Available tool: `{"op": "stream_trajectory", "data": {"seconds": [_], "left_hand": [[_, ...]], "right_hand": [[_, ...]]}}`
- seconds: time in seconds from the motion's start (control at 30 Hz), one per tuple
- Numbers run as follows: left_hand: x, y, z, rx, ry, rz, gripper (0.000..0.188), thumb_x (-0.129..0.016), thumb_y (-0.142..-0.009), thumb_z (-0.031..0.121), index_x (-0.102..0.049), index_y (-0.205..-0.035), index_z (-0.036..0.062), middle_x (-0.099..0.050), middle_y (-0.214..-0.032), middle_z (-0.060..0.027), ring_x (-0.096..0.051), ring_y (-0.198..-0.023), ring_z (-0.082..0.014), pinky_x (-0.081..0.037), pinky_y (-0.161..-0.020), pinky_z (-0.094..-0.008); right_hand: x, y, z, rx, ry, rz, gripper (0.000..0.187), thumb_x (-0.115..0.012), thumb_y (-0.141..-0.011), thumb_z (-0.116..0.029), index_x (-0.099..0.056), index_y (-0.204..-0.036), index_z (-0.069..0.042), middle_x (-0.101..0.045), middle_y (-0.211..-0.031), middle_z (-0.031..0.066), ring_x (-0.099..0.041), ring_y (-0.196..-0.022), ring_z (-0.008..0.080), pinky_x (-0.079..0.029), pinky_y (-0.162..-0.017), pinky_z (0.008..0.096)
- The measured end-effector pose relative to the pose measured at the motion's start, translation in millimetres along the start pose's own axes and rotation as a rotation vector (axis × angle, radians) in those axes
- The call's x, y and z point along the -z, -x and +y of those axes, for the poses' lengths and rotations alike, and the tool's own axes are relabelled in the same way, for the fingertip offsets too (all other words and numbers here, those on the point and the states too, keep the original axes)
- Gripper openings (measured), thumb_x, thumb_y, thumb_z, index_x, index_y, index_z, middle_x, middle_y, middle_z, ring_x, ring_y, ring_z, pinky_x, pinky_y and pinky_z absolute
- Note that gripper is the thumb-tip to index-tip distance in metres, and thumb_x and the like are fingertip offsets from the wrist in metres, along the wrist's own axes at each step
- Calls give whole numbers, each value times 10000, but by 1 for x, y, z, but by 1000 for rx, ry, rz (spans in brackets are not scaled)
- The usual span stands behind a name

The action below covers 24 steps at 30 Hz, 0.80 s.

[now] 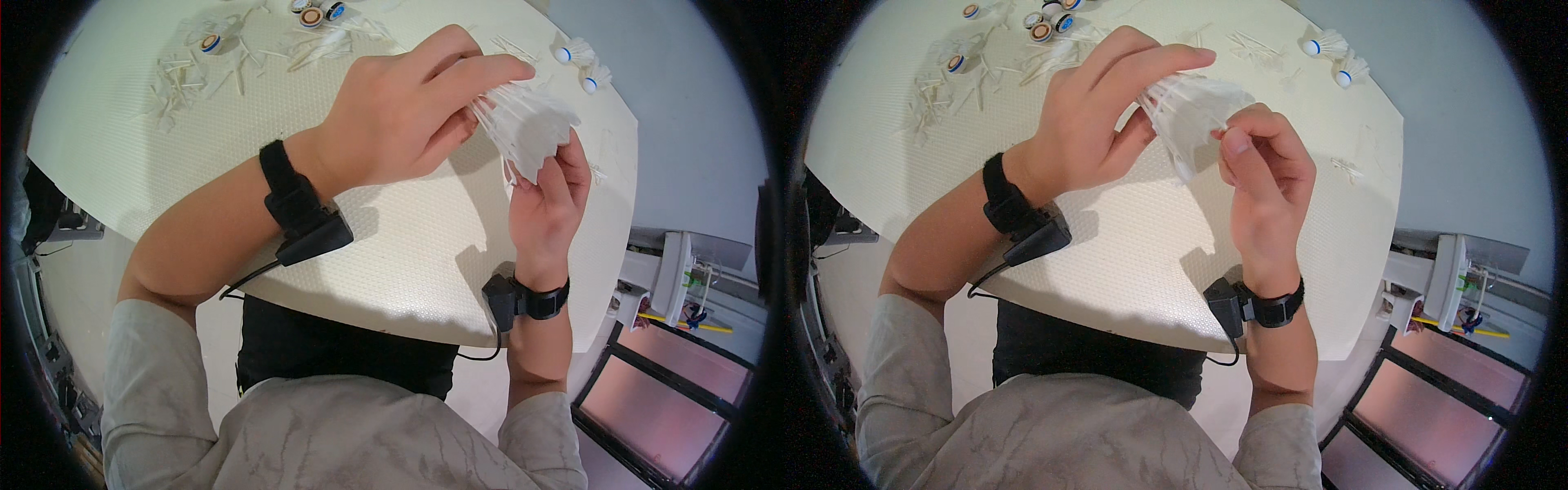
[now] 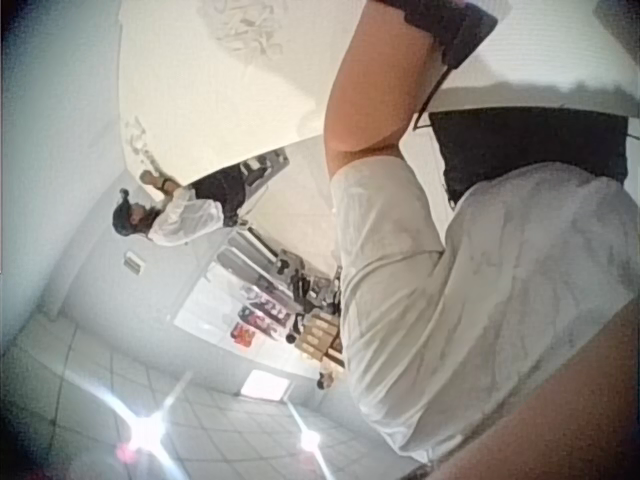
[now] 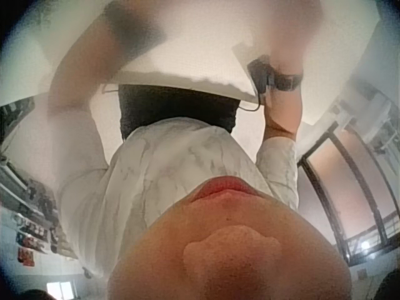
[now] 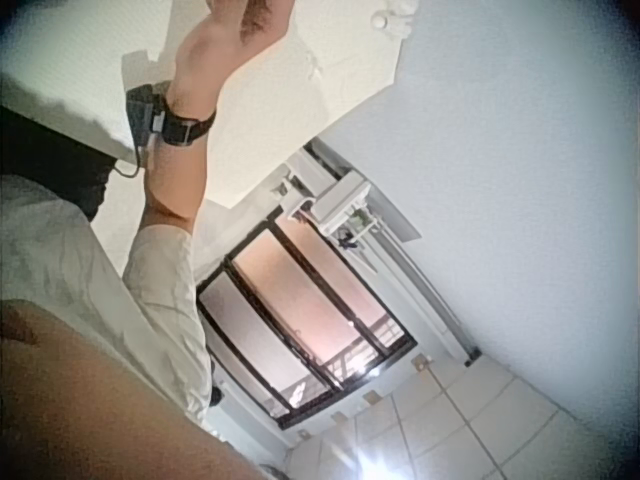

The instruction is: The person is assembling a badminton shuttlecock by carefully inserting feathers into the base and adjusting their alignment.

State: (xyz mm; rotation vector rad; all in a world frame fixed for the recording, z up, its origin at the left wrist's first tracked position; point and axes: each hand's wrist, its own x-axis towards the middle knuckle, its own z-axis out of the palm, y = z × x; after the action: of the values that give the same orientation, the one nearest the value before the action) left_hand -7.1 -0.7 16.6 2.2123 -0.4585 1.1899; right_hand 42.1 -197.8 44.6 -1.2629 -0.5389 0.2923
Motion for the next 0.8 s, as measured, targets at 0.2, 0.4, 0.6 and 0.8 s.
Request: {"op": "stream_trajectory", "data": {"seconds": [0.2, 0.4, 0.6, 0.8], "left_hand": [[3, -2, 0, -54, -17, -10, 582, -615, -757, -21, -640, -1317, 137, -604, -979, -73, -617, -736, -184, -502, -575, -267], [-1, -1, -2, -83, -29, -6, 590, -613, -757, 2, -637, -1328, 146, -614, -959, -64, -610, -672, -172, -490, -525, -256], [0, -1, -2, -90, -20, -13, 583, -616, -761, 11, -638, -1327, 146, -621, -947, -65, -614, -649, -174, -494, -515, -255], [0, -3, -2, -104, -19, -10, 575, -619, -764, 16, -640, -1324, 146, -622, -943, -64, -615, -648, -170, -494, -516, -255]], "right_hand": [[0, 7, 2, 9, -26, -24, 102, -659, -924, -35, -645, -1021, -7, -602, -934, -13, -472, -724, 50, -332, -611, 214], [12, 9, 11, 40, -15, -83, 198, -645, -886, 23, -645, -1082, -6, -603, -967, -13, -532, -833, 70, -432, -736, 217], [9, 12, 8, 7, -65, -61, 249, -656, -866, 48, -646, -1109, -7, -618, -1003, 7, -567, -910, 93, -459, -841, 245], [29, 9, 18, 124, -7, -217, 364, -604, -937, -80, -587, -1297, -27, -652, -1239, 109, -634, -1055, 203, -495, -736, 334]]}}
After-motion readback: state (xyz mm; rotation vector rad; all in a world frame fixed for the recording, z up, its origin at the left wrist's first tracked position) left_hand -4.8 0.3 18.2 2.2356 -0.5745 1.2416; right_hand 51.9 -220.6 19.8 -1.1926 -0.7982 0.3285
